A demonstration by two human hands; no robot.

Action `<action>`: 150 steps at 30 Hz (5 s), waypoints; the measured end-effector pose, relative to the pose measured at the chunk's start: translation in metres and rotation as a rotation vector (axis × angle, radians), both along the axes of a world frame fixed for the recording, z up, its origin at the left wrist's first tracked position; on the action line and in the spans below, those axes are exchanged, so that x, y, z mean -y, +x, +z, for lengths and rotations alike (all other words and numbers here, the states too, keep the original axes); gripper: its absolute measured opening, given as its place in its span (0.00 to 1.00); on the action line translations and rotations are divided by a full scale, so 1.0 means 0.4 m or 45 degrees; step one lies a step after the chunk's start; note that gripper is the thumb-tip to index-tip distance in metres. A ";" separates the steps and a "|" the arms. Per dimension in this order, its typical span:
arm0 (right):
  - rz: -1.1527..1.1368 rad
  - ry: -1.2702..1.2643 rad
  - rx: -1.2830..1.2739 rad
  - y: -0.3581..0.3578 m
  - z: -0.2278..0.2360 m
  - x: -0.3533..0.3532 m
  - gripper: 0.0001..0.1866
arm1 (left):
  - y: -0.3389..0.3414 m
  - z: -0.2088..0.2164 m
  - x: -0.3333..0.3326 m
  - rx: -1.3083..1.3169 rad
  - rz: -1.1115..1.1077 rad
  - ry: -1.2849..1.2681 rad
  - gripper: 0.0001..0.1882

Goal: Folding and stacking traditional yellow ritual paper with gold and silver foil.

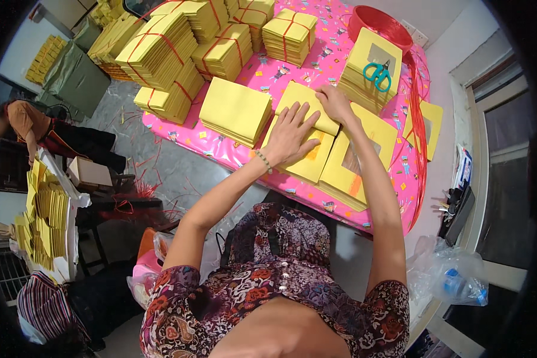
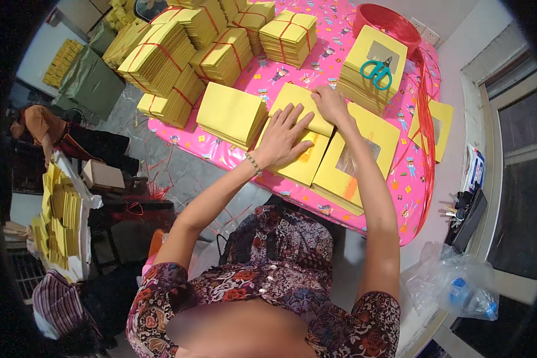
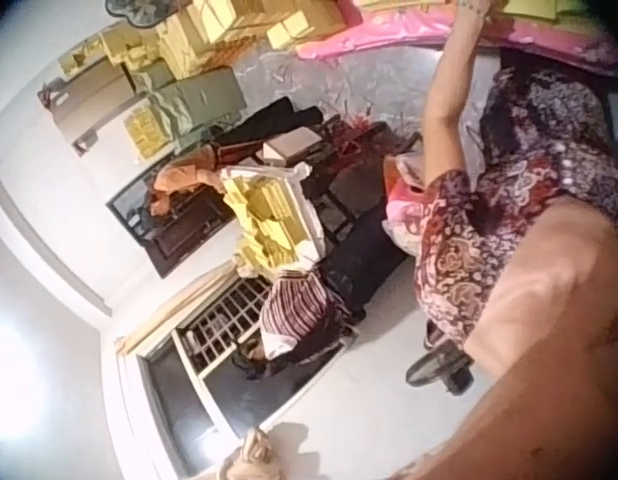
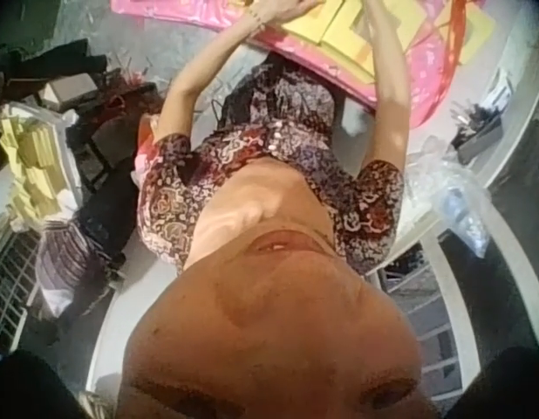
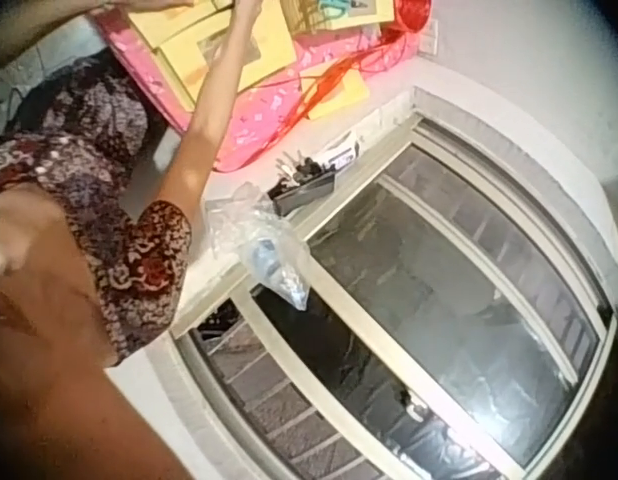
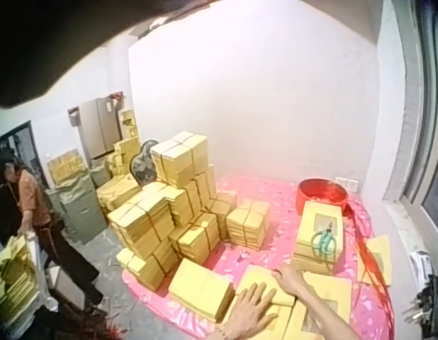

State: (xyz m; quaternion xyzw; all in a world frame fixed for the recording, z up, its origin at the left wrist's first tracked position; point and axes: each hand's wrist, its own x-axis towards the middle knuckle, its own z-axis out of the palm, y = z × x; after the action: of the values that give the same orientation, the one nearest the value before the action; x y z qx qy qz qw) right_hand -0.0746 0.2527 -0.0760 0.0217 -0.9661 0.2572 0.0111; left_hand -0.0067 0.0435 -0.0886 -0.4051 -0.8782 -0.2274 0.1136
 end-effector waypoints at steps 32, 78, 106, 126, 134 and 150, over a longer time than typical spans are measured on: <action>-0.158 0.336 -0.170 0.016 0.005 0.106 0.13 | -0.022 0.015 0.024 0.088 -0.137 -0.028 0.29; 0.148 0.529 -0.103 0.391 0.029 0.126 0.43 | -0.016 -0.005 0.032 0.037 -0.088 -0.157 0.27; 0.159 0.527 -0.300 0.310 0.038 0.122 0.08 | -0.023 -0.023 0.062 -0.030 -0.057 -0.190 0.32; 0.167 0.485 -0.832 0.276 0.022 0.079 0.09 | -0.024 0.036 -0.050 1.774 0.259 1.443 0.18; 0.129 0.287 -0.894 0.317 0.068 0.081 0.06 | -0.003 0.033 -0.045 1.605 0.268 1.492 0.10; 0.128 -1.162 -0.151 0.296 0.165 0.133 0.12 | 0.130 0.095 0.259 1.466 0.025 1.580 0.14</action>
State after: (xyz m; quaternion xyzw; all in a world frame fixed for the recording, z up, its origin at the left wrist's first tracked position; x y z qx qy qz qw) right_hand 0.0437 0.1993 -0.0101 0.0760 -0.7495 0.6546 0.0624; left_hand 0.0452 -0.0602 -0.0505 -0.0827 -0.5187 -0.8380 -0.1476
